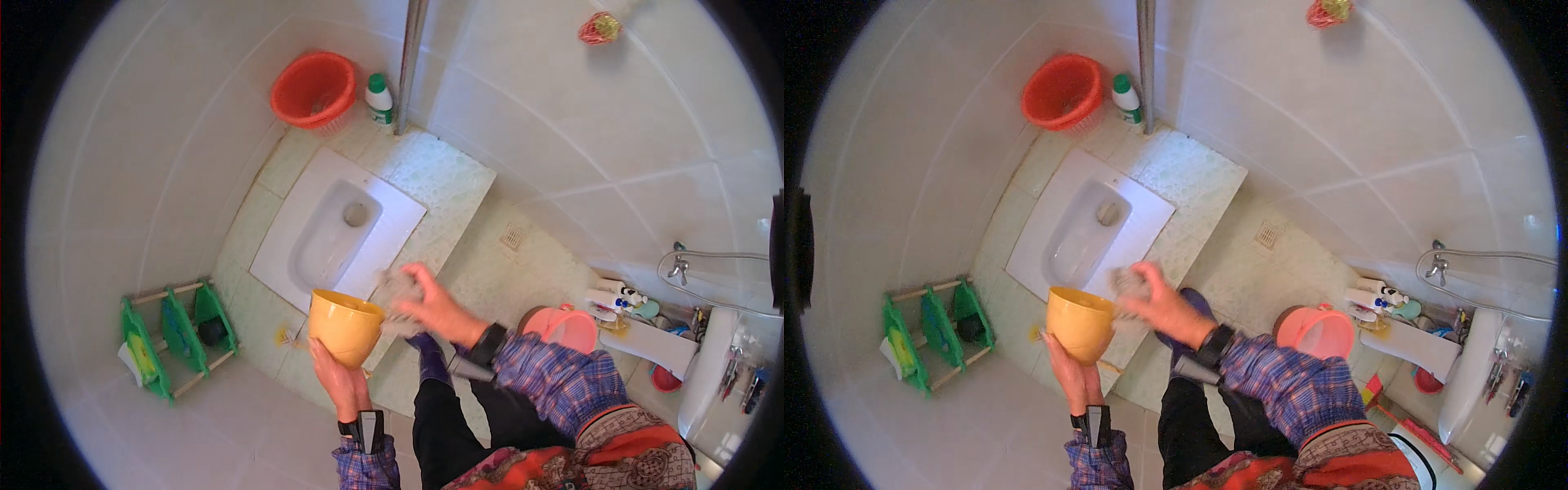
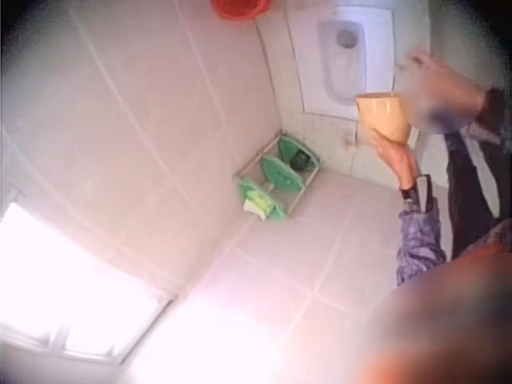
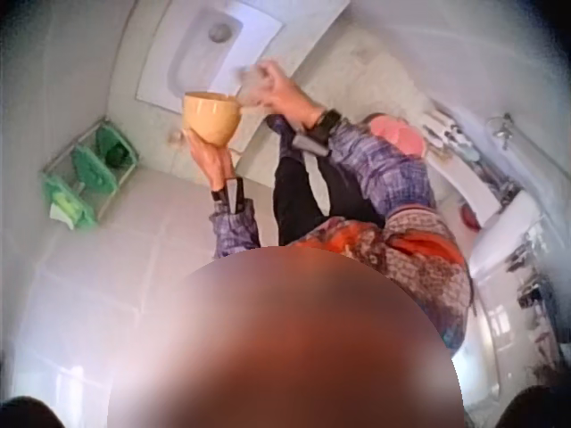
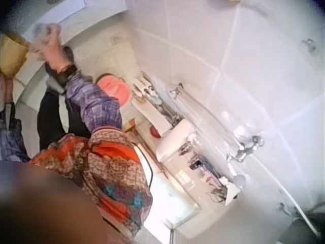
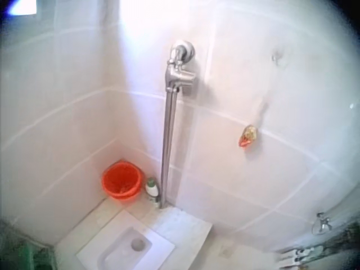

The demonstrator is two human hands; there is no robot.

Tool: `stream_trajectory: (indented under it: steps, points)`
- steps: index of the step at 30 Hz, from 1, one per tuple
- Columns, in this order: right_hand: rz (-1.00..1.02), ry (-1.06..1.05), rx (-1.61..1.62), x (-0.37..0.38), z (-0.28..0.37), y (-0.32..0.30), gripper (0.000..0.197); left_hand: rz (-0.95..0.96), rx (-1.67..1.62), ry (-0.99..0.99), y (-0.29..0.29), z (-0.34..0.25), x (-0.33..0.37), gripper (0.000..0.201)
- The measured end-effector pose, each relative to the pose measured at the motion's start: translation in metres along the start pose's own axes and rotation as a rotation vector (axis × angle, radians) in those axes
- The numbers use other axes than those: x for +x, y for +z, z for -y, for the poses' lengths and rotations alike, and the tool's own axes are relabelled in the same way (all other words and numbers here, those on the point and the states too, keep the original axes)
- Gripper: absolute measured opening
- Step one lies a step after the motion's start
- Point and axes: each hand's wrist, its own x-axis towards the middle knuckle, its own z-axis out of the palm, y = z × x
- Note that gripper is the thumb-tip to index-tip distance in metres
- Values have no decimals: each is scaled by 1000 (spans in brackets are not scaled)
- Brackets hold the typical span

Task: The person wipes the bathroom floor and squat toilet with a cloth, cleans a plastic container using the cloth, and then washes and wrings out the cloth in a bucket of soapy water.

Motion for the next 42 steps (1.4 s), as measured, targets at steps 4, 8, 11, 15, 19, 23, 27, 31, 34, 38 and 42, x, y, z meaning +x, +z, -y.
stream_trajectory:
  steps: [4,8,11,15,19,23,27,31,34,38,42]
  points:
    - [-64,-579,-523,-22,20,47,40,19,-116,-56,23,16,-11,54]
    - [100,-720,-481,-27,-24,47,38,208,395,177,27,1,-13,60]
    - [-80,-430,-623,-23,-78,-2,39,23,-623,-291,33,-29,12,58]
    - [-286,-158,-53,-19,-6,-4,38,1,-582,-246,17,-8,24,57]
    - [-199,-376,-57,-27,27,40,42,157,-642,-198,47,21,1,55]
    - [-342,-227,32,-11,29,49,46,106,-850,-278,32,23,11,54]
    - [-360,-280,-109,25,20,18,39,175,-836,-329,35,6,0,53]
    - [-75,-697,-456,67,21,0,32,237,-751,-319,30,-2,-6,52]
    - [311,-453,-77,79,39,-2,27,319,-625,-341,19,-10,-4,51]
    - [573,-738,-310,85,62,-14,23,401,-323,-287,1,-34,10,56]
    - [713,13,-121,58,98,-23,34,645,403,-358,11,-69,12,47]
